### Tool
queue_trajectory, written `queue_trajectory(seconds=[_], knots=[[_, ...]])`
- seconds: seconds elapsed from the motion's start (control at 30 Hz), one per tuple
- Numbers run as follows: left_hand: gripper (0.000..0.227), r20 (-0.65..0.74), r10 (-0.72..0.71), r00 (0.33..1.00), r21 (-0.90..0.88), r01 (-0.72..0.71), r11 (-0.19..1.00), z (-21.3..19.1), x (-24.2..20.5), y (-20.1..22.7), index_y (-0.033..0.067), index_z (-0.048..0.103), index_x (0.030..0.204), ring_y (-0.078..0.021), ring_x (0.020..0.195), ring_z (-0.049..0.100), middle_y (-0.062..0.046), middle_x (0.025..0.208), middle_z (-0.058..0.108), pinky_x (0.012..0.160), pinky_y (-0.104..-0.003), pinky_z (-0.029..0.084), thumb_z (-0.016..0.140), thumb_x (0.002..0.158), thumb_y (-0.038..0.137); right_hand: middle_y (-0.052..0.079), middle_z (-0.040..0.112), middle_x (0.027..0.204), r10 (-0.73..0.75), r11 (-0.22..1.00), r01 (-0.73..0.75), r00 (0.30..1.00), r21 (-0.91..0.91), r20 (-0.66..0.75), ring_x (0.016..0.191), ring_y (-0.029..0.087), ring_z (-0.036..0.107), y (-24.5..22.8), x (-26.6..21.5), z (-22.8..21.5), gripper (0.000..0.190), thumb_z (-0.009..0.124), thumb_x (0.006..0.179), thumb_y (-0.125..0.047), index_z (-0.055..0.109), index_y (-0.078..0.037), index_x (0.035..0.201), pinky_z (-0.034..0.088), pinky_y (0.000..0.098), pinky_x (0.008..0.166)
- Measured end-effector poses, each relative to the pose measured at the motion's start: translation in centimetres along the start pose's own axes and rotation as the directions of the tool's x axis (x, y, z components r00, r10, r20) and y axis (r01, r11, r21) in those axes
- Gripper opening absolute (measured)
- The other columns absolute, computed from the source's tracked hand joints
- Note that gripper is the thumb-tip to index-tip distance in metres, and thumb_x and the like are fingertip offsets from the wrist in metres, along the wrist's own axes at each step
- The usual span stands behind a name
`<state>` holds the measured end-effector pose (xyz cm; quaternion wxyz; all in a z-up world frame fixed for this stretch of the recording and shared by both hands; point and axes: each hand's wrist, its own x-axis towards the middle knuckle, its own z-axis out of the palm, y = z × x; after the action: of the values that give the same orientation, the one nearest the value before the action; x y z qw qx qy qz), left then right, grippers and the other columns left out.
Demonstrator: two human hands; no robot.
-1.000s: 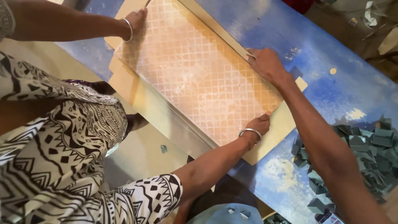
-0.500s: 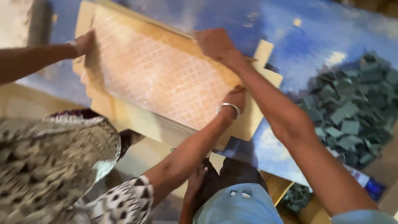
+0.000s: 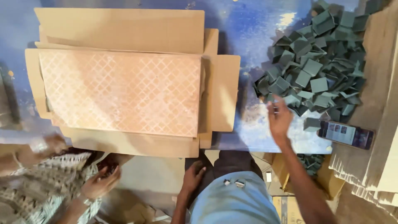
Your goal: The person packs a large patterned tile into an open cardboard box on a workbench, pressing it down and folding the box flaps around it, then adjusts the box position on the table. Other people nearby assist with the box and surrounding items.
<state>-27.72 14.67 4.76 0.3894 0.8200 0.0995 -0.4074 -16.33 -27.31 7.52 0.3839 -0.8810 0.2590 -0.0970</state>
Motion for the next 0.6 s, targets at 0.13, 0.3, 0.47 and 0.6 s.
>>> queue_trajectory(seconds=[0.13, 0.3, 0.47, 0.6], knots=[[0.044, 0.106, 0.058, 0.993, 0.109, -0.07, 0.992, -1.7, -0.1, 6.7, 0.0051, 0.065, 0.125, -0.0347, 0.116, 0.068, -0.018, 0.122, 0.074, 0.096, -0.041, 0.054, 0.071, 0.092, 0.033, 0.015, 0.069, 0.065, 0.107, 0.966, -0.052, 0.973, -0.252, 0.207, 0.055, 0.033, 0.067, 1.5, 3.5, -2.5, 0.05, 0.061, 0.105, -0.034, 0.058, -0.005, 0.146, 0.052, 0.0457, 0.055], [0.033, 0.273, 0.233, 0.933, 0.153, -0.281, 0.947, -3.0, 0.6, 11.7, 0.0051, 0.068, 0.118, -0.0382, 0.104, 0.07, -0.016, 0.116, 0.075, 0.089, -0.044, 0.054, 0.069, 0.097, 0.03, 0.021, 0.071, 0.079, -0.09, 0.881, 0.15, 0.984, -0.45, 0.153, 0.069, 0.043, 0.068, 5.9, 5.3, -0.6, 0.03, 0.06, 0.108, -0.036, 0.075, -0.012, 0.116, 0.054, 0.0517, 0.061], [0.041, 0.297, 0.26, 0.919, 0.077, -0.294, 0.953, -3.6, 0.5, 17.6, 0.0054, 0.063, 0.129, -0.0337, 0.092, 0.073, -0.016, 0.098, 0.076, 0.083, -0.04, 0.056, 0.067, 0.095, 0.028, 0.015, 0.072, 0.08, -0.015, 0.977, 0.01, 1.0, -0.211, -0.021, 0.068, 0.031, 0.07, 2.8, 2.9, -4.5, 0.032, 0.057, 0.111, -0.034, 0.076, -0.009, 0.115, 0.053, 0.044, 0.06], [0.042, 0.303, 0.267, 0.915, -0.07, -0.258, 0.964, -2.9, 2.1, 20.3, 0.0046, 0.063, 0.131, -0.0251, 0.083, 0.072, -0.014, 0.09, 0.075, 0.076, -0.036, 0.056, 0.067, 0.098, 0.031, 0.008, 0.074, 0.086, 0.129, 0.884, -0.086, 0.99, 0.46, -0.063, 0.072, 0.011, 0.068, -0.6, -0.6, -6.2, 0.03, 0.06, 0.111, -0.03, 0.071, -0.003, 0.117, 0.051, 0.0268, 0.058]])
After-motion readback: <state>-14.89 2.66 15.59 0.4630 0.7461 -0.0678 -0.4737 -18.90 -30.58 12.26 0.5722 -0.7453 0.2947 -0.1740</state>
